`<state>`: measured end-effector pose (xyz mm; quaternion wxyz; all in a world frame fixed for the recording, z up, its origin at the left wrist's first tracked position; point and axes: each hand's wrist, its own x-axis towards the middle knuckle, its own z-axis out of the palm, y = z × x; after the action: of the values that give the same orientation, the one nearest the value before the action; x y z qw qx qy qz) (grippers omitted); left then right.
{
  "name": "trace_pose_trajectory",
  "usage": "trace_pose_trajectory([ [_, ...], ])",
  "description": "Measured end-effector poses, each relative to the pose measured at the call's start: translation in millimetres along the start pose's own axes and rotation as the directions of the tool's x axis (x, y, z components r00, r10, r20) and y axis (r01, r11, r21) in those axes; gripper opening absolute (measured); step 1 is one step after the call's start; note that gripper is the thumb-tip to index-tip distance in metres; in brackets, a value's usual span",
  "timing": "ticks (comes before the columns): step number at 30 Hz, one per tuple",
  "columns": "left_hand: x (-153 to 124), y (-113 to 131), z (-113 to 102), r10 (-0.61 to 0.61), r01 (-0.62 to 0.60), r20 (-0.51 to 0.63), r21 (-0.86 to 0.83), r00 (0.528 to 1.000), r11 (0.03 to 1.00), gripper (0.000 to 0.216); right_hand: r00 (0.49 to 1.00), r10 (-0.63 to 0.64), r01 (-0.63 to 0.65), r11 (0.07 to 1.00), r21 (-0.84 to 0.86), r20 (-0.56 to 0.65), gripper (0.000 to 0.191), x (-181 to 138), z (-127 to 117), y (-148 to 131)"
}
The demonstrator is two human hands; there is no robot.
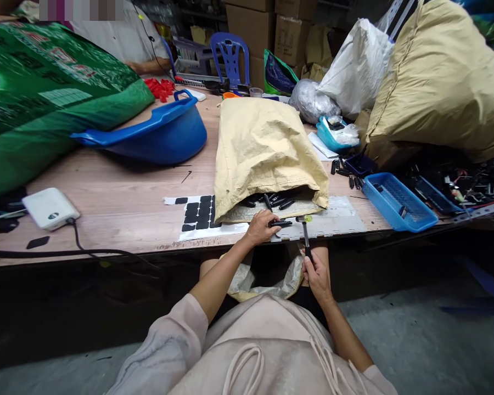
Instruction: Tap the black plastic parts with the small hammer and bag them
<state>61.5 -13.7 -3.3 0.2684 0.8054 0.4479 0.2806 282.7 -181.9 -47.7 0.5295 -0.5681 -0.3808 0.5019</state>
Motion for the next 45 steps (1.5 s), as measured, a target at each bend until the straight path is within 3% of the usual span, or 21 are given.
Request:
trace_pose_trajectory([
  [5,1.6,0.2,1.6,-0.052,0.052,0.01,0.008,0.999,0.999,0.016,0.981,-0.195,0.192,0.949,-0.249,0.012,0.04,-8.1,11.2,-14.5],
  [9,1.9,0.8,2.9,-0.062,0.062,0.008,-0.002,0.998,0.998,0.016,0.964,-0.264,0.239,0.887,-0.395,-0.01,0.042,-10.7,16.3,-17.6],
  [19,1.1,3.6,2.6,-0.072,0.071,-0.014,-0.011,0.997,0.997,0.015,0.946,-0.32,0.295,0.765,-0.572,0.061,0.047,-7.8,18.0,-17.3],
  [25,1.8,4.1,0.8,-0.073,0.073,-0.015,-0.001,0.997,0.997,0.015,0.954,-0.276,0.291,0.775,-0.561,0.114,0.045,-9.9,28.0,-13.1],
  [30,1.5,4.6,2.7,-0.062,0.062,-0.026,0.001,0.998,0.998,0.015,0.978,-0.207,0.201,0.876,-0.439,0.035,0.046,-8.9,23.3,-9.7],
  [35,-1.4,7.1,1.7,-0.034,0.035,-0.041,0.035,0.999,0.999,0.02,0.995,0.065,-0.062,0.997,-0.042,0.076,0.051,-1.5,4.8,-2.3],
  [39,-3.5,9.0,-1.1,-0.031,0.032,-0.024,0.048,0.999,0.998,0.023,0.966,0.151,-0.194,0.96,0.202,0.21,0.049,8.5,-17.0,3.1],
  [45,-3.9,6.0,-2.8,-0.031,0.032,-0.016,0.051,0.999,0.998,0.02,0.855,0.163,-0.391,0.827,0.404,0.493,0.042,24.4,-43.5,11.7],
])
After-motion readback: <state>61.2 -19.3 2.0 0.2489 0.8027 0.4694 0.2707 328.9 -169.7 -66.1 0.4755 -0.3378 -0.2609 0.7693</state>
